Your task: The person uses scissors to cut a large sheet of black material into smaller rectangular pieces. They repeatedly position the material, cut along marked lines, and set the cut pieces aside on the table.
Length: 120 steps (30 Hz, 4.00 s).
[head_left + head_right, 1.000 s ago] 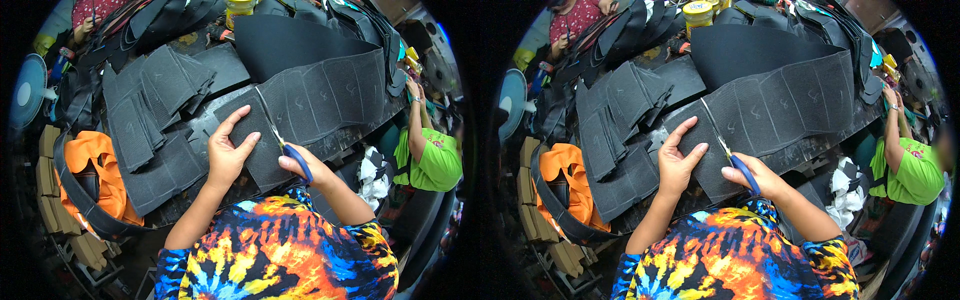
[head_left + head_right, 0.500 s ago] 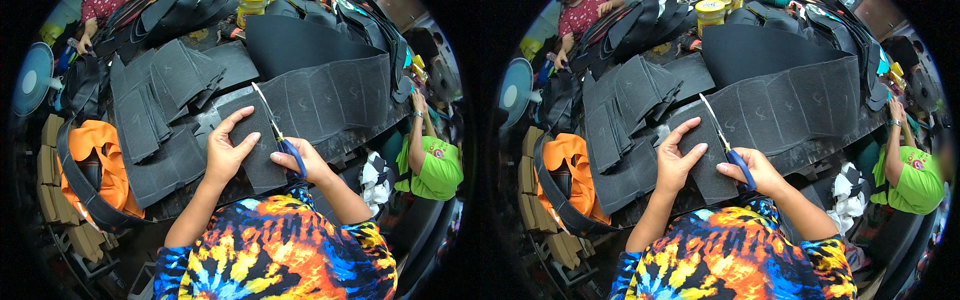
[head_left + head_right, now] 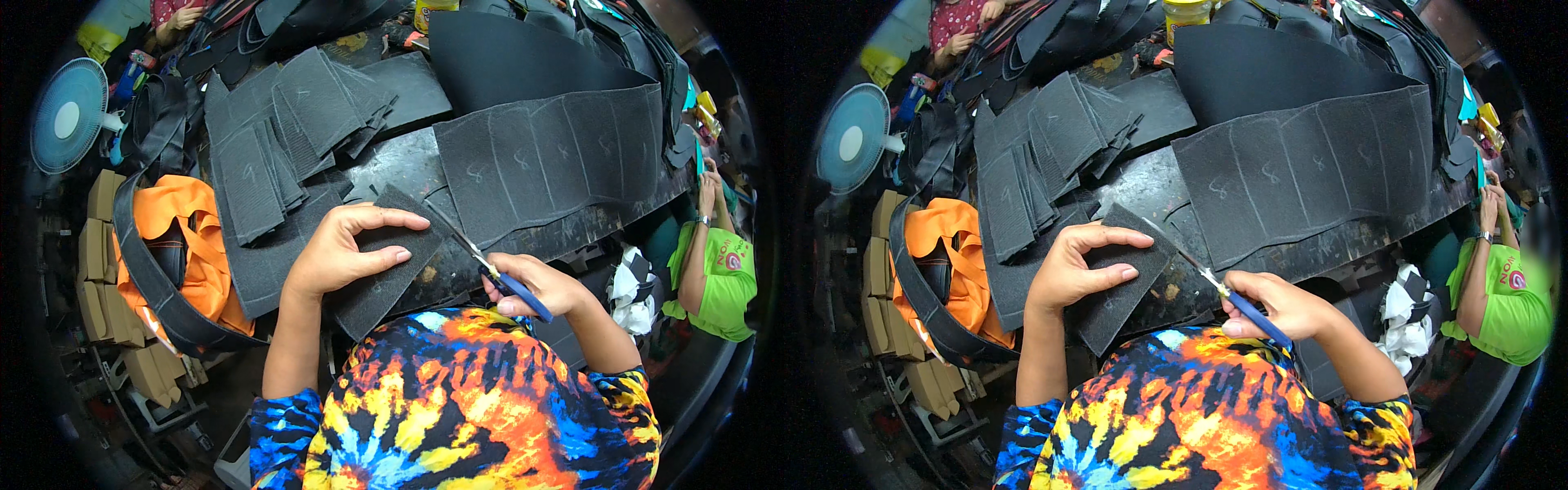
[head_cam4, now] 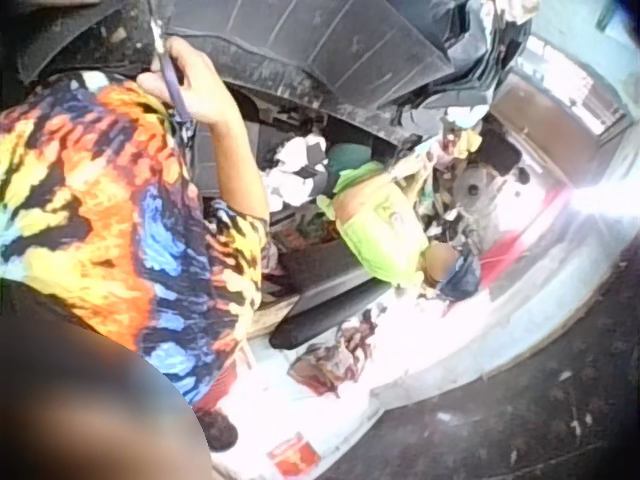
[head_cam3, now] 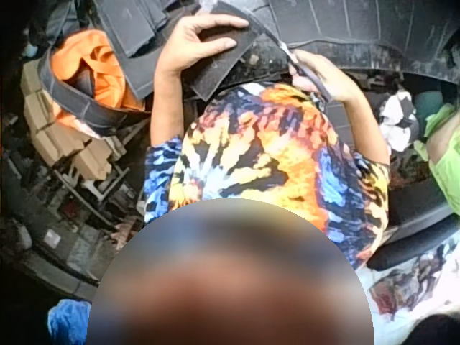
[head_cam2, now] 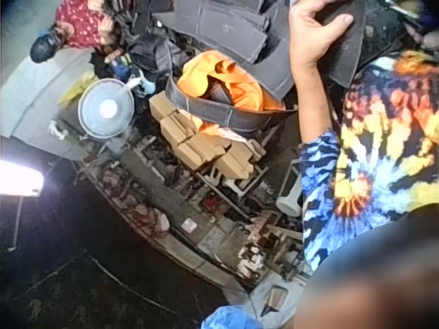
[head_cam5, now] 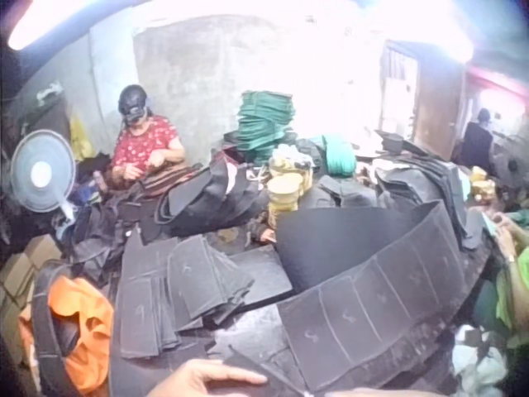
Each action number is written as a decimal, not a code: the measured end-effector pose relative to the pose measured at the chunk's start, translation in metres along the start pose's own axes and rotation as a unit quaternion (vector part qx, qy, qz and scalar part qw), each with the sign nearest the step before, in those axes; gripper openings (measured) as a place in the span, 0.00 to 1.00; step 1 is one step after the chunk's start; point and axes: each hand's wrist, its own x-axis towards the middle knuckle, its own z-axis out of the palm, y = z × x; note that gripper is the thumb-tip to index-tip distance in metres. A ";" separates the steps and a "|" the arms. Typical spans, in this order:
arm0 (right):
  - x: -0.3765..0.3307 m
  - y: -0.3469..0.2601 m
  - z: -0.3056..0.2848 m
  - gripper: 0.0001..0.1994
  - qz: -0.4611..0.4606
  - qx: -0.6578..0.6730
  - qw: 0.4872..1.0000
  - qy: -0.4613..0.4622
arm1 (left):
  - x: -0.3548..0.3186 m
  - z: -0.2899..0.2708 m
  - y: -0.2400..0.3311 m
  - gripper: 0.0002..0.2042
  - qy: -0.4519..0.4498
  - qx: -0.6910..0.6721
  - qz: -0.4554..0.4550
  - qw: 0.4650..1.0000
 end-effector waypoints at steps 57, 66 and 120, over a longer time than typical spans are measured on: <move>-0.088 0.048 0.039 0.18 0.063 0.227 0.957 0.167 | 0.087 0.103 -0.038 0.23 0.133 -0.166 -0.023 0.977; -0.058 0.046 0.046 0.17 0.092 0.150 0.956 0.234 | 0.078 0.115 -0.034 0.23 0.146 -0.187 -0.005 0.972; 0.021 -0.009 0.006 0.16 0.004 0.122 0.949 0.290 | 0.027 0.094 -0.024 0.41 0.229 -0.275 0.090 0.929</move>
